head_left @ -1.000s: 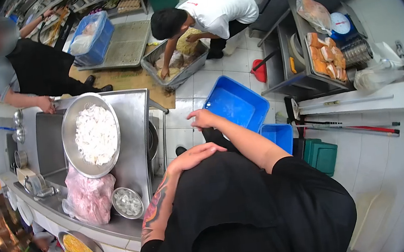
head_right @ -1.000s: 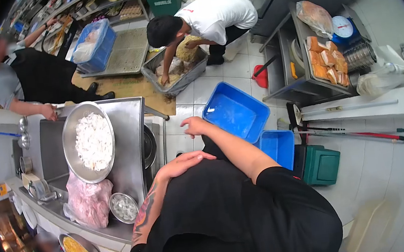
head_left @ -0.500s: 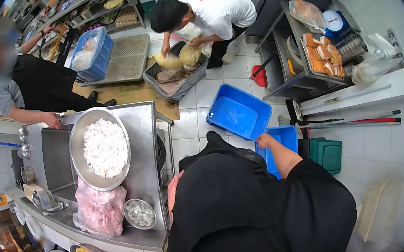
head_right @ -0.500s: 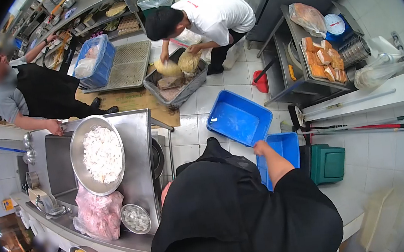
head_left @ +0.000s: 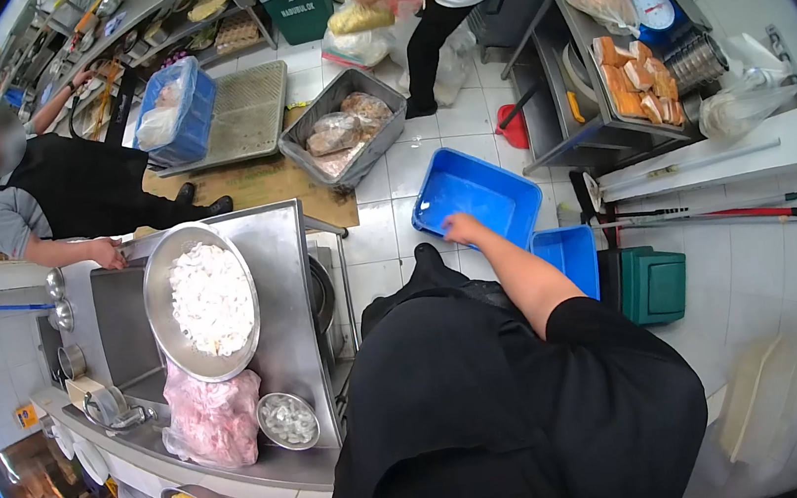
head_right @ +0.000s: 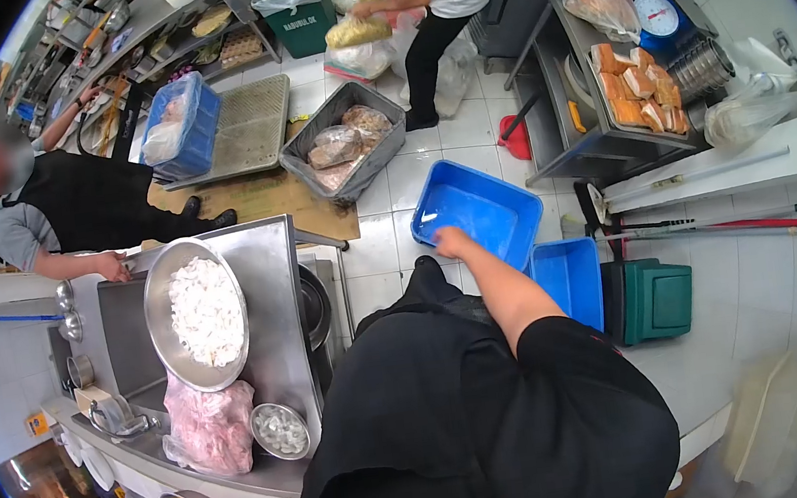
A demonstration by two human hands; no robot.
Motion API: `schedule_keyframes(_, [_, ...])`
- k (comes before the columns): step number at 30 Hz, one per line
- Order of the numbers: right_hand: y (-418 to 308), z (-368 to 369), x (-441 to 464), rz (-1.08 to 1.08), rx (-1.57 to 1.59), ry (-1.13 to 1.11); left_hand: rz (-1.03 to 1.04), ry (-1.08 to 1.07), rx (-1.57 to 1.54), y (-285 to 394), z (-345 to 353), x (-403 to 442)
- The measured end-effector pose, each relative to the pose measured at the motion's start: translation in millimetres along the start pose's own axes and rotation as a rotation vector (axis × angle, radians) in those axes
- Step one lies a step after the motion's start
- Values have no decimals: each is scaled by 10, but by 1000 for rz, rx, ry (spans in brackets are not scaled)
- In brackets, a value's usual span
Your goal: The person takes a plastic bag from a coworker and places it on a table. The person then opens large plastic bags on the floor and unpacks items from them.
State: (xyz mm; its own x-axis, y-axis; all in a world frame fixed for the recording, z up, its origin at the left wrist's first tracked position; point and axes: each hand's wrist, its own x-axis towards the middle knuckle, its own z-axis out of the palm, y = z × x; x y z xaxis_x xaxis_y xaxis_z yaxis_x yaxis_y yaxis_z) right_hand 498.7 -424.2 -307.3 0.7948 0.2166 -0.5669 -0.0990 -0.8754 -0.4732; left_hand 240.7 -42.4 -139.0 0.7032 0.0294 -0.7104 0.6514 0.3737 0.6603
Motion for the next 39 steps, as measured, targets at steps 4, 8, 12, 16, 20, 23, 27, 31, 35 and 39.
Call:
schedule_keyframes(4, [-758,-100,105,-160,90,-7,-4,-23,14,109,86,30])
schedule_keyframes(8, [-850,-84,58,-209,78,-189,-8,-36,10,142,148,34])
schedule_keyframes(12, [-336,-91,-39,7,89,-342,-20,-57,23,204,211,74])
schedule_keyframes(16, [485,-50,-142,55,-191,-364,-28,-82,40,265,271,112])
schedule_keyframes(20, [781,-214,-606,116,-257,-423,-34,-105,52,317,321,149])
schedule_keyframes(23, [726,-241,-830,341,-65,-456,-34,-125,72,360,361,173])
schedule_keyframes(27, [642,-145,-912,487,178,-397,-30,-163,99,444,432,210])
schedule_keyframes(31, [578,-41,-764,378,255,-380,-27,-198,122,507,500,231])
schedule_keyframes(35, [513,-132,-740,340,339,-368,-29,-227,141,545,556,237])
schedule_keyframes(39, [601,-192,-721,385,313,-338,-36,-254,165,567,597,224])
